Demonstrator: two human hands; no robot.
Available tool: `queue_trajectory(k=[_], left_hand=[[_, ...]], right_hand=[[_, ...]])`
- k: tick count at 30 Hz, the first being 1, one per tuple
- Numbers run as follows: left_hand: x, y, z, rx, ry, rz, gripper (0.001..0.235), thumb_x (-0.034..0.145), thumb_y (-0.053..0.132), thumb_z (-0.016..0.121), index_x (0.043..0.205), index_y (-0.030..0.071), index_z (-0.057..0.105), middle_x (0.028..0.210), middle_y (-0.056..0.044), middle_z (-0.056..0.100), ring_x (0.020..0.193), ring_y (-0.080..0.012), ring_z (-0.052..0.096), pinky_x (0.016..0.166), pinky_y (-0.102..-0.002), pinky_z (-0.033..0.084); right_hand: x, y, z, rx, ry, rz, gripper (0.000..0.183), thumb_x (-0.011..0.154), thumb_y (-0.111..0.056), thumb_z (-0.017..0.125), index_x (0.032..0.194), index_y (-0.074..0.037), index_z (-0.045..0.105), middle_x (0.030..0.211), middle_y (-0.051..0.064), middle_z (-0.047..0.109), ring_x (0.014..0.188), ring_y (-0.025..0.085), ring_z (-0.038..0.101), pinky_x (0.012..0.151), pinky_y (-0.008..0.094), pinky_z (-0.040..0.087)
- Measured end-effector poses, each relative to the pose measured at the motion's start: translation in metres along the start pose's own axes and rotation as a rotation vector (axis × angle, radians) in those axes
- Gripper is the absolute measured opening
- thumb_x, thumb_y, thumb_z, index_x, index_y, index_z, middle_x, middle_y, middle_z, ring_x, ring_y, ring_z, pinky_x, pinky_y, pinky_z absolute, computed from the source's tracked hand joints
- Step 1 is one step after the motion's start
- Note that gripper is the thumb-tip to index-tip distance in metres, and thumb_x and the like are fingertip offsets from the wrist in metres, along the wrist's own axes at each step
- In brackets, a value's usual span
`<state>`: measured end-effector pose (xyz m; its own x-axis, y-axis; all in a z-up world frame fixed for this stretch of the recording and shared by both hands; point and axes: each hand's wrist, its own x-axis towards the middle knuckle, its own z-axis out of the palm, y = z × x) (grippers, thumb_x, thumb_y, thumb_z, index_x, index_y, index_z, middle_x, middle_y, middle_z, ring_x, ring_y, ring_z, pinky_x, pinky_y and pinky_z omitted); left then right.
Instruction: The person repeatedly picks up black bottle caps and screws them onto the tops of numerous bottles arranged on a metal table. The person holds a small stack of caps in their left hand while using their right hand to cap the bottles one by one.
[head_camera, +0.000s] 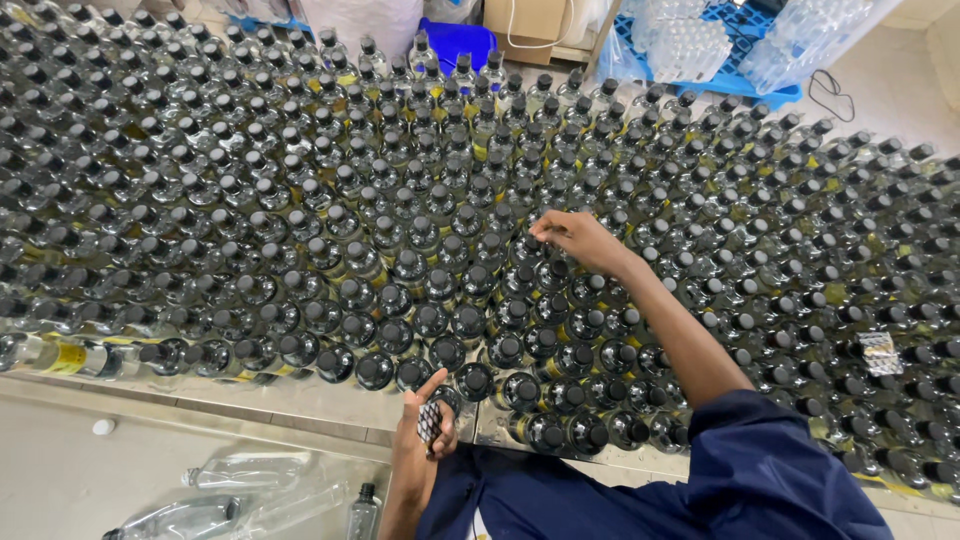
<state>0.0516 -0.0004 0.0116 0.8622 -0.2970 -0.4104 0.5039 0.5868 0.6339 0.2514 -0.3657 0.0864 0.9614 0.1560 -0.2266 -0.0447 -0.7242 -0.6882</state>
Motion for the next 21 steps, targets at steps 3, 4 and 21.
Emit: queue_trajectory(k=[3,4,21], left_hand=[[0.001,-0.001,-0.001,-0.017,-0.002,-0.008,0.086,0.104,0.061,0.047,0.164,-0.001,0.05,0.068,-0.005,0.052,0.047,-0.0061,0.031,0.045,-0.024,0.022],[0.001,0.0,-0.001,-0.018,0.0,-0.008,0.086,0.104,0.061,0.047,0.164,-0.001,0.05,0.068,-0.005,0.052,0.047,-0.0061,0.031,0.045,-0.024,0.022],[0.001,0.004,-0.001,-0.024,0.034,-0.008,0.084,0.106,0.062,0.044,0.163,0.001,0.053,0.069,-0.003,0.049,0.049,-0.0066,0.028,0.05,-0.026,0.022]], right_hand=[[0.016,0.021,-0.002,-0.164,-0.067,-0.061,0.022,0.115,-0.007,0.055,0.124,-0.012,0.074,0.079,0.003,0.071,0.053,0.009,0.046,0.053,0.023,0.038],[0.021,0.02,-0.003,-0.164,-0.069,-0.062,0.022,0.115,-0.007,0.055,0.124,-0.012,0.074,0.079,0.003,0.071,0.053,0.009,0.046,0.053,0.023,0.038],[0.02,0.018,0.007,-0.35,-0.157,-0.133,0.034,0.105,-0.018,0.069,0.139,-0.016,0.065,0.133,0.007,0.077,0.091,0.022,0.072,0.089,0.044,0.059]])
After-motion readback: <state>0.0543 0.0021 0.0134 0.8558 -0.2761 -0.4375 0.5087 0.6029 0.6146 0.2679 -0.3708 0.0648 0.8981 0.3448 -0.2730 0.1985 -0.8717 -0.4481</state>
